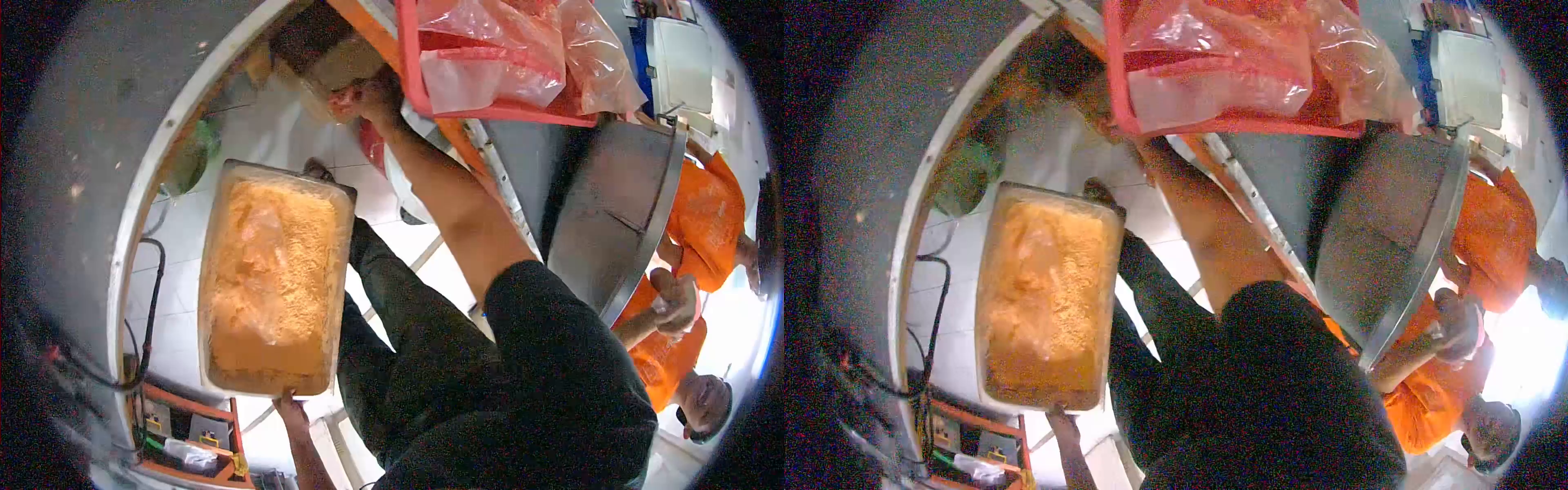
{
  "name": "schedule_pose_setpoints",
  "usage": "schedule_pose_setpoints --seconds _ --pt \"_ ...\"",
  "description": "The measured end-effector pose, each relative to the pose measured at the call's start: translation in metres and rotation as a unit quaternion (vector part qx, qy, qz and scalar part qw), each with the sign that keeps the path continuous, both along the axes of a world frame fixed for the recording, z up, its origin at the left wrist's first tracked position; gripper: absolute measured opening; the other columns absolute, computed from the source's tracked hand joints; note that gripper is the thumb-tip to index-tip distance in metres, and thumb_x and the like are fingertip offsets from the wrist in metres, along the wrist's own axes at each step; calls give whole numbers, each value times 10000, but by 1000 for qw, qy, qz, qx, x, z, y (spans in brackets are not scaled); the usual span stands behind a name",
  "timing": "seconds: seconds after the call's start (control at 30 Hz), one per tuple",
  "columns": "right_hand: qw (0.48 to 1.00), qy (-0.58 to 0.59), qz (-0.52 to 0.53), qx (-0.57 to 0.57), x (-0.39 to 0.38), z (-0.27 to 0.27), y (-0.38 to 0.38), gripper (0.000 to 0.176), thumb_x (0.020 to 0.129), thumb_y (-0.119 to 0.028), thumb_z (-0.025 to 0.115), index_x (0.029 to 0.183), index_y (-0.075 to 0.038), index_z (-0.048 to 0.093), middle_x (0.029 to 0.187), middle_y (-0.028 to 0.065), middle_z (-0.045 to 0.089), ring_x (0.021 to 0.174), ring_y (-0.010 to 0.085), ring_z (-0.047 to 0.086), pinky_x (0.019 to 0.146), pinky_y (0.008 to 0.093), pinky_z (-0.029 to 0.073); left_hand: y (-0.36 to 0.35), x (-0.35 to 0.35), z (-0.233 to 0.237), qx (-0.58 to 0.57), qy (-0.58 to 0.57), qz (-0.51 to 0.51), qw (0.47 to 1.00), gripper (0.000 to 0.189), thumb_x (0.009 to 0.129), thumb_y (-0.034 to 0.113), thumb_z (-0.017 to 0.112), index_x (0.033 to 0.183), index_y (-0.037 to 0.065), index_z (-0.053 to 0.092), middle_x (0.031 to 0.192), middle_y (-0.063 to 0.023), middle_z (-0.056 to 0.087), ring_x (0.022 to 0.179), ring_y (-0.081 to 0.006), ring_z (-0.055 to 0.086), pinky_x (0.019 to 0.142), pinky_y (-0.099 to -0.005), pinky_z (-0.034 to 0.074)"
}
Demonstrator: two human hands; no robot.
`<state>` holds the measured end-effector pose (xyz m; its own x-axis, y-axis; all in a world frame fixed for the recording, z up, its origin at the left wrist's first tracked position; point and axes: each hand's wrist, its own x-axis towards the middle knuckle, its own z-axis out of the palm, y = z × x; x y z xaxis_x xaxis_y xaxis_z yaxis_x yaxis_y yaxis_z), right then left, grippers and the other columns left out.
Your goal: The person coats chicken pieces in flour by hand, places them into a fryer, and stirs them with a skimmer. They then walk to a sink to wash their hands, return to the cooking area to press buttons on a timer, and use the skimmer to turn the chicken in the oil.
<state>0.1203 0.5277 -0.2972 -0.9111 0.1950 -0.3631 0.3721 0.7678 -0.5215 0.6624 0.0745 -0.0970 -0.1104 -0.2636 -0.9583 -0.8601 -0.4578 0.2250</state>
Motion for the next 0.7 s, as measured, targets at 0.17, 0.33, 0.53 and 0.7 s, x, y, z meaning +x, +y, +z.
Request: schedule_pose_setpoints --seconds 0.17,0.33,0.53,0.7 --pt "958 114 61 -255 24 42 4 192 818 -277 710 791 -88 685 760 93 668 713 235 648 647 381 519 15 -23 1 -13 21 -44 999 489 888 240 734 1281 58 508 1174 -99 606 1035 -213 609 674 -385 568" --pt "994 38 100 4 82 254 -44 222 807 -279 705 811 -57 710 768 162 651 747 219 664 681 402 522 17 -27 -4 -54 52 -33 997 442 915 164 649 1292 9 479 1113 -133 607 951 -241 641 594 -416 603" --pt "861 136 -243 -425 95 357 -3 215 871 -191 671 935 11 710 802 49 682 679 165 602 643 326 502 13 -26 0 -47 29 -54 997 441 964 214 603 1311 46 388 1154 -146 568 969 -263 625 674 -482 628" --pt "915 -30 -66 -398 190 331 -61 242 986 -182 583 1072 14 696 882 53 670 723 107 585 629 263 475 14 -67 35 18 41 -104 994 569 971 260 609 1441 97 331 1219 -102 566 1023 -227 614 673 -421 619"
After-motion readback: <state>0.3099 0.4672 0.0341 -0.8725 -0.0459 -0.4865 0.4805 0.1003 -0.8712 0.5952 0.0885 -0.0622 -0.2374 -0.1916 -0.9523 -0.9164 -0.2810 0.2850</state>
